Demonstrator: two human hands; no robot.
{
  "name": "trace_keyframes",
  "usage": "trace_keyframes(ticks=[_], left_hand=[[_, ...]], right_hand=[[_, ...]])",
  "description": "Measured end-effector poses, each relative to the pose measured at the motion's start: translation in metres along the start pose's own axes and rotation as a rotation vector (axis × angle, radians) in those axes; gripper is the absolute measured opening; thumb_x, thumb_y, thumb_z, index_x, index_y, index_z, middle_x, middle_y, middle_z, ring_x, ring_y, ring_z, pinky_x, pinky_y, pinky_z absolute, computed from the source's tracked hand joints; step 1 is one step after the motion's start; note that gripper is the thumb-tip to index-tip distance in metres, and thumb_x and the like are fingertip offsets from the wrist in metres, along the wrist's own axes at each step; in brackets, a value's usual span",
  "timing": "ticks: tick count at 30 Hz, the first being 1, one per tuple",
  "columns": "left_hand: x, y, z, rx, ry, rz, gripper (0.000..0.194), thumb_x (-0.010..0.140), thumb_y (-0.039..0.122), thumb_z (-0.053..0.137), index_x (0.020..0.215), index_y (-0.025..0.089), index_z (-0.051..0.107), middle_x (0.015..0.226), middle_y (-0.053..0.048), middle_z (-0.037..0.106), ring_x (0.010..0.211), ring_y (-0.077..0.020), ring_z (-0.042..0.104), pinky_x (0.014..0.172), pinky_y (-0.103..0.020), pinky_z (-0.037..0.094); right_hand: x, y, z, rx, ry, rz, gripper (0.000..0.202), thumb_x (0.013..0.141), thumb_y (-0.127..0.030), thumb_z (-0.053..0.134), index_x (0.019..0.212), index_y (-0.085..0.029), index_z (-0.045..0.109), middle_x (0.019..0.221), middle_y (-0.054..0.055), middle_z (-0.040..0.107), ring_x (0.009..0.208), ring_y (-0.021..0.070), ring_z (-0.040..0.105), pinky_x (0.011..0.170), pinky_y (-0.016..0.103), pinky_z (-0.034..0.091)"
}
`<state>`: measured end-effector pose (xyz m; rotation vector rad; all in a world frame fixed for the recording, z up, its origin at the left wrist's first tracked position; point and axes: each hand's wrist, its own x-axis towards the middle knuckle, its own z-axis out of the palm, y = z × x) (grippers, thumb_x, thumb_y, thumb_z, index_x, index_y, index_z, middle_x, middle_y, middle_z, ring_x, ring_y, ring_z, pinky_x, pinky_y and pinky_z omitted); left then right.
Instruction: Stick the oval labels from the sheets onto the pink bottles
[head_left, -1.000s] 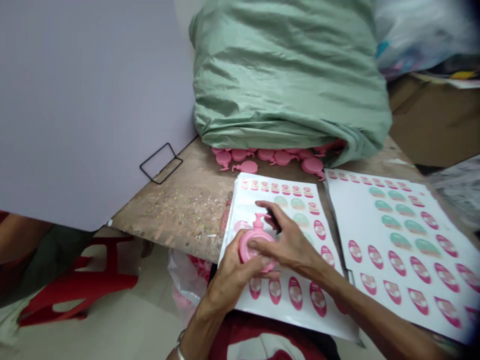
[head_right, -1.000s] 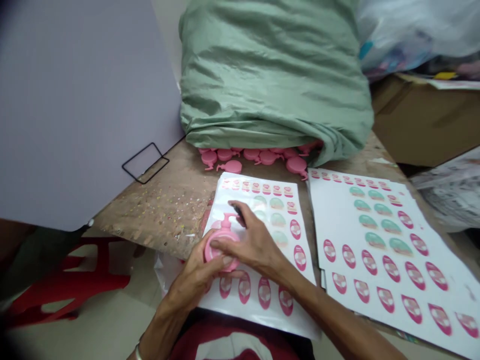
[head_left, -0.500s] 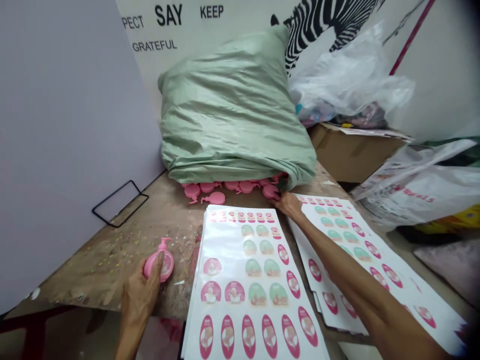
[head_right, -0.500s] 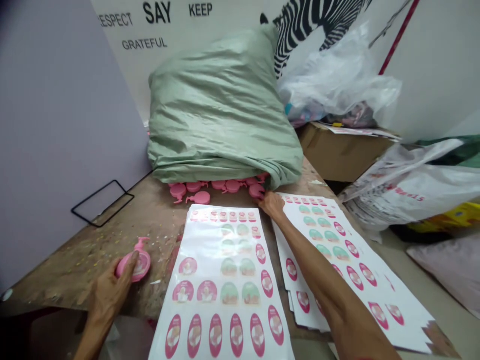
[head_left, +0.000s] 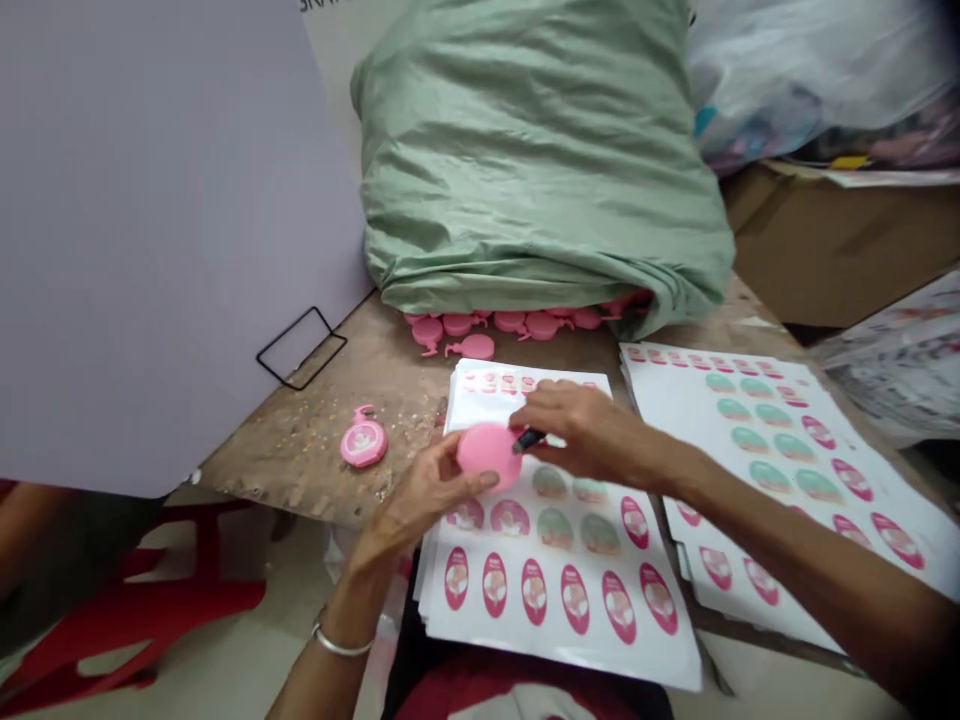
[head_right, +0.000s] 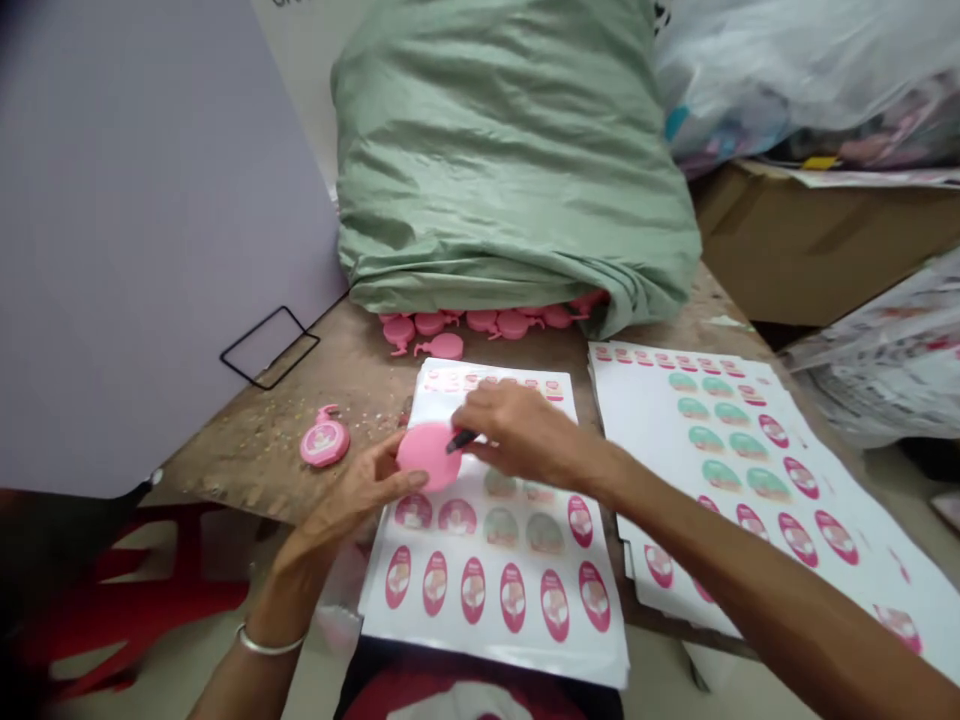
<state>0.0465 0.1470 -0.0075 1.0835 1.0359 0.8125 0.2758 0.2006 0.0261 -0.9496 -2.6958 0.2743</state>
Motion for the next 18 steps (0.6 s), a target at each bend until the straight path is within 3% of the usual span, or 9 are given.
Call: trace_keyframes(ticks=[2,5,7,10,14,18], left_hand=[[-0.006,-0.005,0.005,-0.113,-0.037,-0.094,0.035,0.075,0.034,0.074,0.103,0.014,0.068,0.093,-0.009,0.072,0.079,-0.0214,0.068,0.069,-0.031,0.056],[-0.023,-0.016,0.003,-0.277,0.138,-0.118,0.037,0.077,0.032,0.073,0.108,0.013,0.064,0.094,-0.01,0.072,0.077,-0.0205,0.07,0.071,-0.033,0.059],[-0.035,-0.022,0.001,-0.361,0.282,-0.109,0.041,0.079,0.033,0.071,0.112,0.01,0.062,0.094,-0.012,0.073,0.075,-0.0206,0.071,0.072,-0.032,0.059],[-0.048,-0.029,0.007,-0.514,0.449,-0.141,0.04,0.08,0.033,0.07,0.11,0.007,0.062,0.095,-0.015,0.073,0.078,-0.0228,0.072,0.073,-0.032,0.06],[-0.05,-0.035,0.022,-0.701,0.517,-0.181,0.042,0.073,0.018,0.075,0.111,0.008,0.061,0.107,-0.016,0.071,0.092,-0.027,0.071,0.083,-0.037,0.06],[-0.046,-0.043,0.028,-0.752,0.557,-0.164,0.047,0.073,0.013,0.075,0.117,0.01,0.058,0.109,-0.015,0.071,0.1,-0.0275,0.069,0.09,-0.037,0.057]], right_hand=[[0.004,-0.021,0.007,0.071,-0.026,-0.045,0.013,0.088,-0.019,0.055,0.096,-0.019,0.066,0.087,0.007,0.065,0.082,0.0191,0.057,0.075,0.032,0.042],[0.001,-0.028,0.026,0.288,0.057,0.106,0.028,0.09,-0.031,0.057,0.115,-0.021,0.057,0.105,0.008,0.064,0.092,0.0193,0.058,0.08,0.033,0.044],[-0.003,-0.026,0.044,0.357,0.132,0.292,0.026,0.094,-0.037,0.048,0.113,-0.021,0.054,0.101,0.007,0.065,0.088,0.0186,0.058,0.078,0.033,0.043],[-0.006,-0.027,0.073,0.227,0.187,0.464,0.018,0.096,-0.032,0.044,0.095,-0.019,0.057,0.084,0.005,0.064,0.077,0.0193,0.055,0.074,0.035,0.038],[-0.005,-0.04,0.098,0.051,0.235,0.453,0.01,0.092,-0.024,0.05,0.089,-0.018,0.057,0.081,0.005,0.064,0.078,0.0211,0.052,0.073,0.035,0.032],[-0.006,-0.047,0.106,-0.012,0.284,0.421,0.014,0.093,-0.024,0.049,0.085,-0.017,0.058,0.08,0.004,0.065,0.077,0.0199,0.052,0.073,0.035,0.031]])
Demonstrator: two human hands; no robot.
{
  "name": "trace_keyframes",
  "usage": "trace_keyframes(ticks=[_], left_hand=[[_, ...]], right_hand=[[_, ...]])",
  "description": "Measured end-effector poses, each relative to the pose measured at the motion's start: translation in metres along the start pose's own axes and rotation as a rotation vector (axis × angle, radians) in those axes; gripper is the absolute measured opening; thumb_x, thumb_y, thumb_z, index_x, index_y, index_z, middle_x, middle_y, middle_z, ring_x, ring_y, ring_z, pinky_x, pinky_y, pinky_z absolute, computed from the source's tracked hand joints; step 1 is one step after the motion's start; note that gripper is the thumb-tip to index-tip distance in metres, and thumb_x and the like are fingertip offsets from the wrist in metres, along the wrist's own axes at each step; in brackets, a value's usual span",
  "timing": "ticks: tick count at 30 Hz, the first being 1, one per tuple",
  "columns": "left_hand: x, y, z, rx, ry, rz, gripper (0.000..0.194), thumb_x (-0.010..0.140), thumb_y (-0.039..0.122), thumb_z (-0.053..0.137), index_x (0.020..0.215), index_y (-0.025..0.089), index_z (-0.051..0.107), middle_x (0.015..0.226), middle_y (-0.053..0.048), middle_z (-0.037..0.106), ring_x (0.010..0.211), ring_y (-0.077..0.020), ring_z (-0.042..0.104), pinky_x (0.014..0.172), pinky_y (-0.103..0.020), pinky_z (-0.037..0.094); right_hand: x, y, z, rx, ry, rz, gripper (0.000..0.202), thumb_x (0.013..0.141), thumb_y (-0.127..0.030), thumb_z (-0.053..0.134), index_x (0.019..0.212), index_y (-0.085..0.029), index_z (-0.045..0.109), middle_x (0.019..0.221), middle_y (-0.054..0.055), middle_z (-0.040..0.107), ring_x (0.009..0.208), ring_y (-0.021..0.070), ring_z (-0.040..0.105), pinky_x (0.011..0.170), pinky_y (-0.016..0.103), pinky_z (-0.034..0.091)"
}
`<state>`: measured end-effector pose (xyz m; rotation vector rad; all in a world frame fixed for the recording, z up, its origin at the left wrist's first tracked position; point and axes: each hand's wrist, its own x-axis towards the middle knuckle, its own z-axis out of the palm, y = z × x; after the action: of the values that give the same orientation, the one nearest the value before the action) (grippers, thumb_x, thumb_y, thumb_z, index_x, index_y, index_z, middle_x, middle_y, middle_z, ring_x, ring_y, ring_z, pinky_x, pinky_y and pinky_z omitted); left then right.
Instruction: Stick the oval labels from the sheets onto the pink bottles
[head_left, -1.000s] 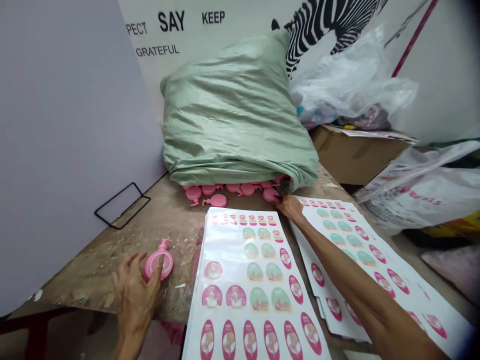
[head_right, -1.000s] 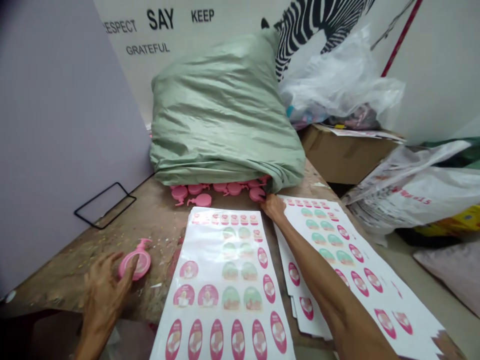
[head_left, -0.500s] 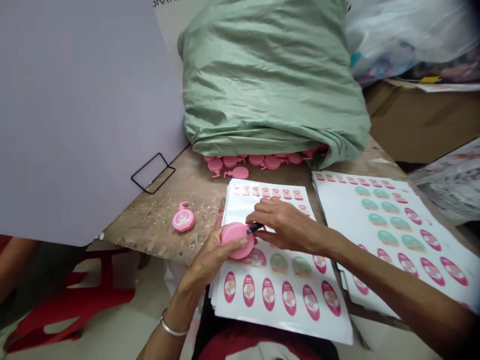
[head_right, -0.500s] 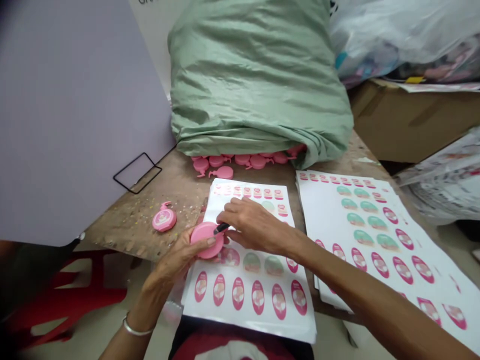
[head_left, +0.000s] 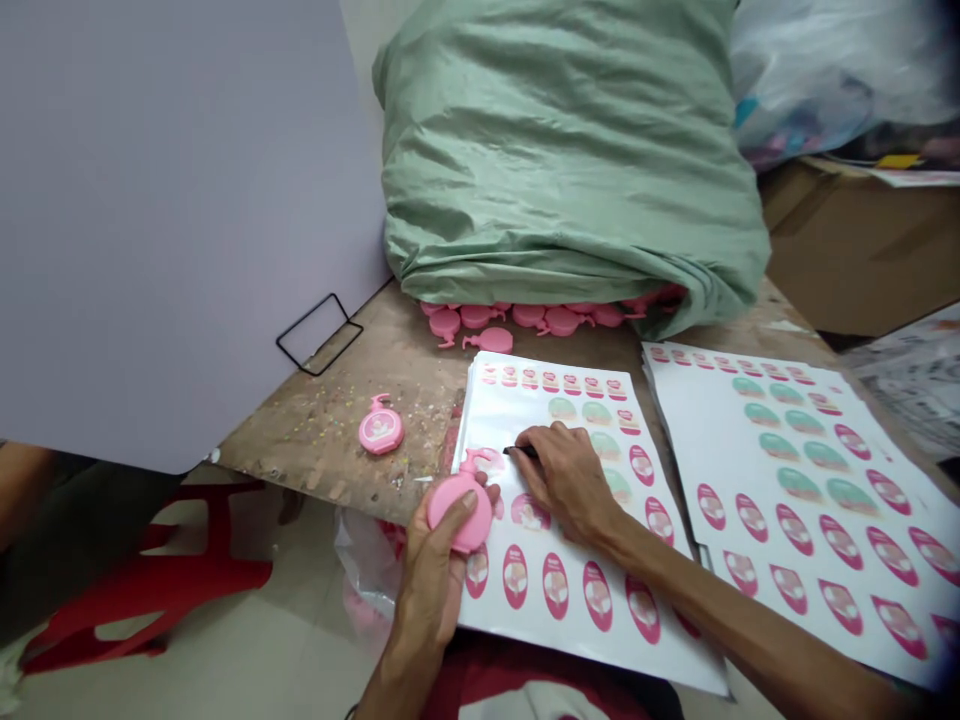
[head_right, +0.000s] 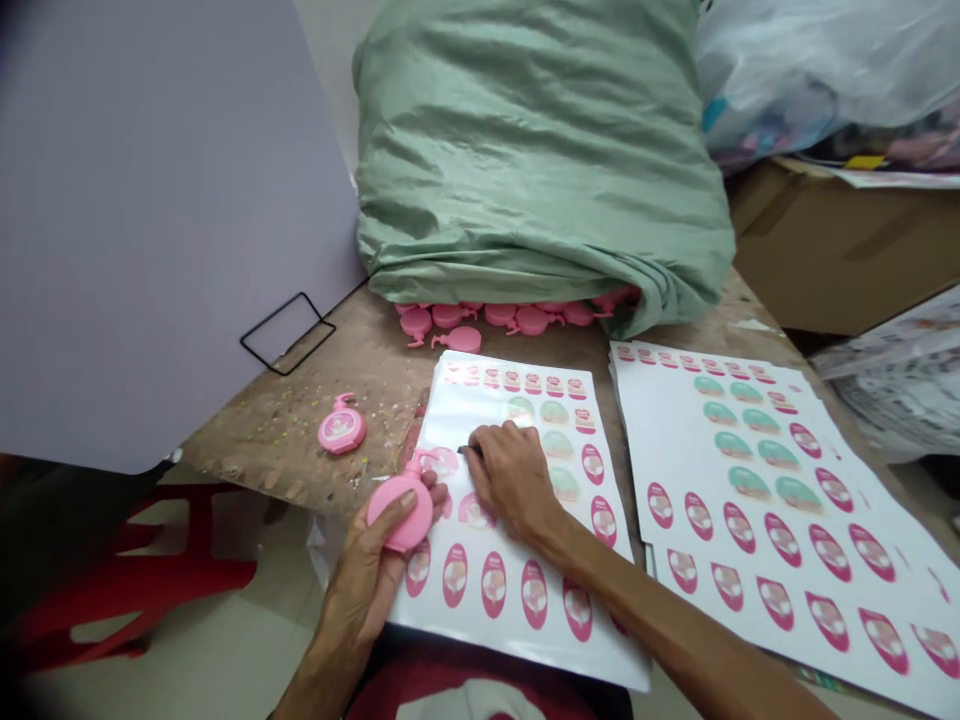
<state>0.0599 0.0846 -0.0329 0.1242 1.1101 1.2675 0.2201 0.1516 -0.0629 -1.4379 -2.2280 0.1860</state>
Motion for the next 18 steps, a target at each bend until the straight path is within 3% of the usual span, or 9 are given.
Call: trace_keyframes(ticks=[10,14,18], left_hand=[[0.005,-0.008,-0.006,0.028,-0.034,0.085,0.051,0.08,0.033,0.071,0.123,0.013,0.053,0.106,-0.015,0.071,0.099,-0.0269,0.069,0.087,-0.038,0.055],[0.006,-0.009,-0.008,0.114,-0.059,0.117,0.046,0.081,0.037,0.069,0.119,0.014,0.056,0.105,-0.013,0.07,0.097,-0.0242,0.069,0.082,-0.031,0.055],[0.006,-0.01,-0.011,0.241,-0.043,0.143,0.043,0.079,0.042,0.069,0.111,0.016,0.059,0.098,-0.011,0.07,0.088,-0.0213,0.069,0.071,-0.025,0.055]], right_hand=[[0.0,0.002,0.003,0.049,-0.027,0.013,0.012,0.089,-0.023,0.052,0.079,-0.018,0.056,0.073,0.003,0.062,0.073,0.0181,0.051,0.075,0.033,0.032],[0.008,-0.001,0.001,0.037,-0.092,0.123,0.017,0.085,-0.035,0.058,0.08,-0.018,0.056,0.073,0.003,0.062,0.073,0.019,0.052,0.072,0.032,0.032],[0.024,-0.003,-0.008,0.05,-0.243,0.268,0.019,0.08,-0.038,0.06,0.077,-0.02,0.056,0.069,0.001,0.062,0.066,0.0173,0.051,0.063,0.03,0.031]])
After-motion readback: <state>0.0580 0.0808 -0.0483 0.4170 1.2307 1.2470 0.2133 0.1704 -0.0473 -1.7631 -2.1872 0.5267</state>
